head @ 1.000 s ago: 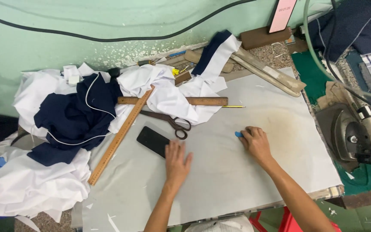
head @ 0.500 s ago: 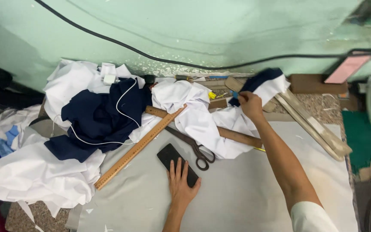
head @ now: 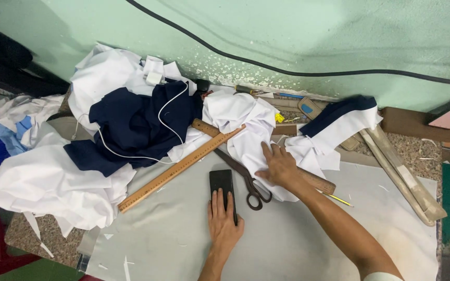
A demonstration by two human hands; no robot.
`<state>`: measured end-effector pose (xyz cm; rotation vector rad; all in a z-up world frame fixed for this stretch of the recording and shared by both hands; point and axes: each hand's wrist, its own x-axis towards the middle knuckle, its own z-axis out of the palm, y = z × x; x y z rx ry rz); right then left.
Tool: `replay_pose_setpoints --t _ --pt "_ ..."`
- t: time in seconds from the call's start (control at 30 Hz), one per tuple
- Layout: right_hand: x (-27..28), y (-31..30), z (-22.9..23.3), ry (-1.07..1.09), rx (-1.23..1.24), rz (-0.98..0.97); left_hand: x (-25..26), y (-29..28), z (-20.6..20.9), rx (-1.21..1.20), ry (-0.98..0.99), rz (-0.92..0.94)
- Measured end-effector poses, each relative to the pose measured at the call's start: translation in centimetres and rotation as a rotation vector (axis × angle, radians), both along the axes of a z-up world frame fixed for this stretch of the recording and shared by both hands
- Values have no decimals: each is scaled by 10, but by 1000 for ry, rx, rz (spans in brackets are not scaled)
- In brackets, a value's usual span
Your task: The person irons a small white fabric piece on a table using a steam iron and a black rectangular weight. They then pick up a larger white fabric piece, iron it, and use scissors to cut it into smaller pieces.
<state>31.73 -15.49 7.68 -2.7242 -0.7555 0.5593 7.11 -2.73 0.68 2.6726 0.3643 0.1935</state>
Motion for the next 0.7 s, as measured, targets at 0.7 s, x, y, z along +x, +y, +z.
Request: replay_pose_setpoints --t 0.7 --pt "-149 -46 57 324 -252 -191 211 144 57 49 -143 -379"
